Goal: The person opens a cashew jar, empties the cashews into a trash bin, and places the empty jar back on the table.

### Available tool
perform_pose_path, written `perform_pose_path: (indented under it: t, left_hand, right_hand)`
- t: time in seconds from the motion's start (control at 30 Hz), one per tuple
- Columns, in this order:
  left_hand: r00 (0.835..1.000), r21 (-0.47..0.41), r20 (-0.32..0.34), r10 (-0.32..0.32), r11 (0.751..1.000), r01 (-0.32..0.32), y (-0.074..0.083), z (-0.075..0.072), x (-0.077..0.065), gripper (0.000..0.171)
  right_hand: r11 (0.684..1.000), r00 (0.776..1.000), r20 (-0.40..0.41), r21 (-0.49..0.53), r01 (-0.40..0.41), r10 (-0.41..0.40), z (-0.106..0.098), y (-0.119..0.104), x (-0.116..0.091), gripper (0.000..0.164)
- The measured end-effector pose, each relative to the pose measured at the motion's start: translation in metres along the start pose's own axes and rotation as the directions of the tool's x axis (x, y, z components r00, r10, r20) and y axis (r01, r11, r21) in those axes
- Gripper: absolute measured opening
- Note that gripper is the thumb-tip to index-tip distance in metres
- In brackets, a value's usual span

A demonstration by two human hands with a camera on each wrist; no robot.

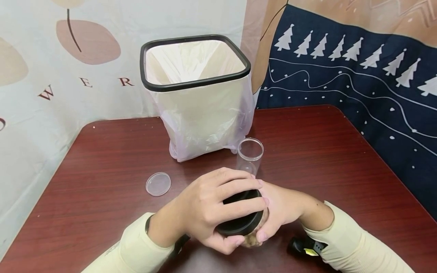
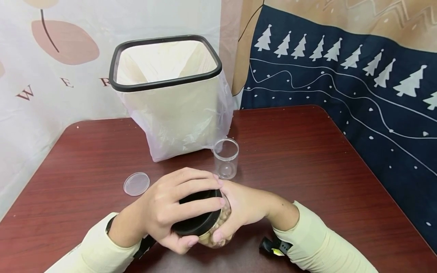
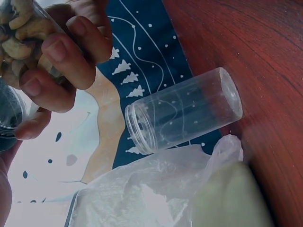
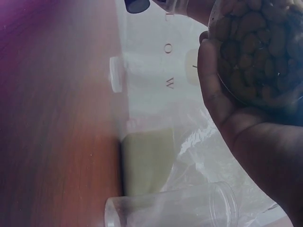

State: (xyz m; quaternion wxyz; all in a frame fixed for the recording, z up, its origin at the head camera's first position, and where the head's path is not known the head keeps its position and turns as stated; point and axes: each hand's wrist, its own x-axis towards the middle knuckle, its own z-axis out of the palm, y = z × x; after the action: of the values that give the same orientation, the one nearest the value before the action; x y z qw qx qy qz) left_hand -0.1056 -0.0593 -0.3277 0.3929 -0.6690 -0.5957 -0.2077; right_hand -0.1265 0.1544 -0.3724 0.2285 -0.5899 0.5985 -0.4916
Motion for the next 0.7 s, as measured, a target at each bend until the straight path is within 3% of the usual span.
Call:
perform_pose_path:
  t: [0.17, 0.33, 0.53, 0.7]
  left_hand:
    - [1.000, 0.000, 0.001, -0.004, 1.000, 0.004, -0.0002, -0.0003, -0.0005, 0.048]
    - [1.000, -0.004, -0.001, -0.014, 1.000, 0.014, -0.0008, 0.0003, -0.0007, 0.048]
    - [1.000, -0.004, -0.003, -0.025, 1.000, 0.025, -0.0004, 0.0002, -0.0016, 0.048]
    - [0.998, 0.002, -0.007, -0.059, 0.998, 0.059, -0.0011, 0.0007, -0.0032, 0.047]
  right_hand:
    - [1.000, 1.000, 0.010, 0.027, 0.013, -0.014, 0.0012, -0.0008, 0.0015, 0.058]
    - [1.000, 0.999, -0.046, -0.015, -0.012, 0.012, 0.0023, -0.0012, -0.0006, 0.066]
    - [1.000, 0.998, -0.061, -0.023, -0.016, 0.015, 0.0031, -0.0021, 0.0008, 0.065]
    - [0.997, 0.991, -0.127, -0.052, -0.052, 0.045, 0.0060, -0.0022, 0.0008, 0.066]
